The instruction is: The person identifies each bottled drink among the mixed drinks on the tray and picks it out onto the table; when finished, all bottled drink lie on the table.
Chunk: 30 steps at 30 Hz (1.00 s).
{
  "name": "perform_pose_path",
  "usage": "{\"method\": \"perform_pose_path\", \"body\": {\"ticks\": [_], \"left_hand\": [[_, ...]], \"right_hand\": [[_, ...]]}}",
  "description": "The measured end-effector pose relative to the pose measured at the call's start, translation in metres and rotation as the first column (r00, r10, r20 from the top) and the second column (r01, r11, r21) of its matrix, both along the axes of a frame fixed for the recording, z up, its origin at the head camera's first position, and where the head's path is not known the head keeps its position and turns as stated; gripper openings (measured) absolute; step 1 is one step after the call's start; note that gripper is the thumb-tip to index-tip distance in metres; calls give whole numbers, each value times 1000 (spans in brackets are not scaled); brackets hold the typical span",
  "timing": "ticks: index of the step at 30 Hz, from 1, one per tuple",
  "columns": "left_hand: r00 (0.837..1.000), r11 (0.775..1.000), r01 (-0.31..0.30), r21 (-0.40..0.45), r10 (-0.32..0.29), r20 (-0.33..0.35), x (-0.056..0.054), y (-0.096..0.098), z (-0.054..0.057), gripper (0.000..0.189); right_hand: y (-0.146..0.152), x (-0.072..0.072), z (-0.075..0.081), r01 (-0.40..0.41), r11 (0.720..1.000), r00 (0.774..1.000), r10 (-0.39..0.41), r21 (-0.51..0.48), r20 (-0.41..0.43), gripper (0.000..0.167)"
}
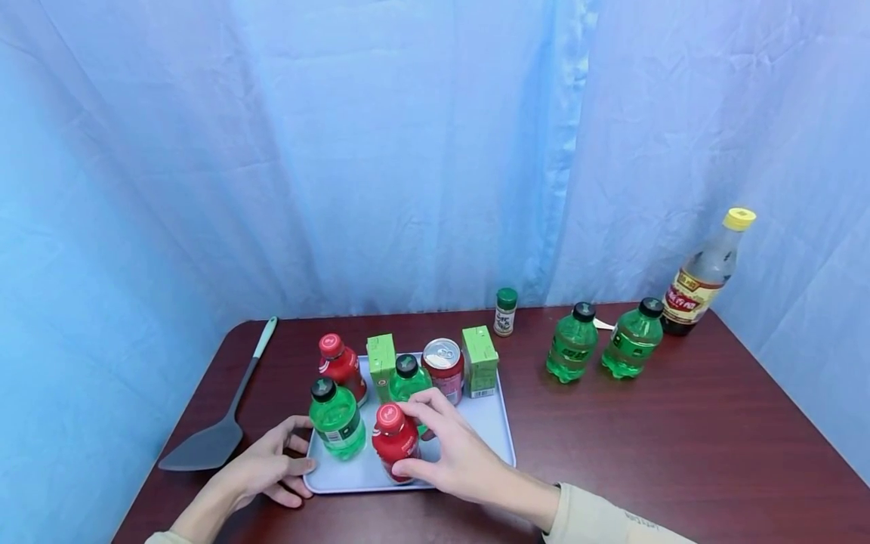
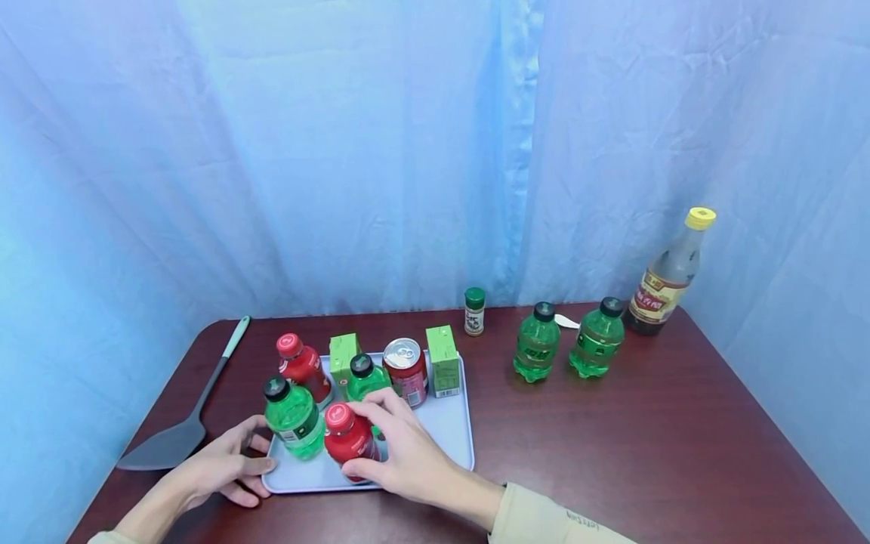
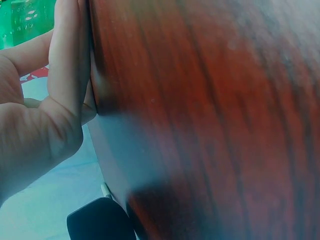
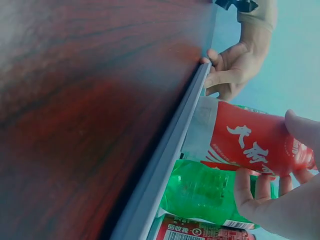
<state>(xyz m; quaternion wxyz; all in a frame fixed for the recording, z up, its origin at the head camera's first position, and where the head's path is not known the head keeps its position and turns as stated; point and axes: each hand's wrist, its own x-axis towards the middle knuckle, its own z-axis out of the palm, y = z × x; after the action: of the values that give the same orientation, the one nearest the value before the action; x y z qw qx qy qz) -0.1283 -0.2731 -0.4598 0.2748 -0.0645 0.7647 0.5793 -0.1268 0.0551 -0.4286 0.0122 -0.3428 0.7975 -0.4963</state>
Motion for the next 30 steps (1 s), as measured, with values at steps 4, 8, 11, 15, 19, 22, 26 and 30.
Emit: {"method": "perform_pose_path", "body": {"ticks": [4,8,11,15,19,22,26,30], "left_hand": [[1000,1000,-6,-3,6,5,1,-2,0,72],[1000,1000,-3,-4,3,-6,1,-3,1,72],[1000,1000,-1,0,1,-16,2,-3,2,73],[1000,1000,-7,7,7,-18,2,-2,1,72],[1000,1000,-17,1,17,-22,1,1,0,71],[999,1000,-15,-1,15,-28,-1,3,0,70],[999,1000,-10,-2,10,-31,-2,5,1,70],[1000,1000,-23,-10,23,-17,1,2,1,70]], "right_hand": [[-1,1,-1,-24,1000,999,24,-18,27,63],[-2,1,-1,-56,998,998,56,-21,9,64],[-2,0,-1,-83,996,997,83,-23,-10,66],[-1,0,-1,-113,993,993,115,-35,41,67],[2,0,-1,-112,993,989,114,-23,93,69],[4,-3,-1,-105,994,991,106,-15,85,70],[5,-3,-2,-108,994,992,109,-20,69,69],[3,-1,-3,-128,991,991,129,-26,34,69]]}}
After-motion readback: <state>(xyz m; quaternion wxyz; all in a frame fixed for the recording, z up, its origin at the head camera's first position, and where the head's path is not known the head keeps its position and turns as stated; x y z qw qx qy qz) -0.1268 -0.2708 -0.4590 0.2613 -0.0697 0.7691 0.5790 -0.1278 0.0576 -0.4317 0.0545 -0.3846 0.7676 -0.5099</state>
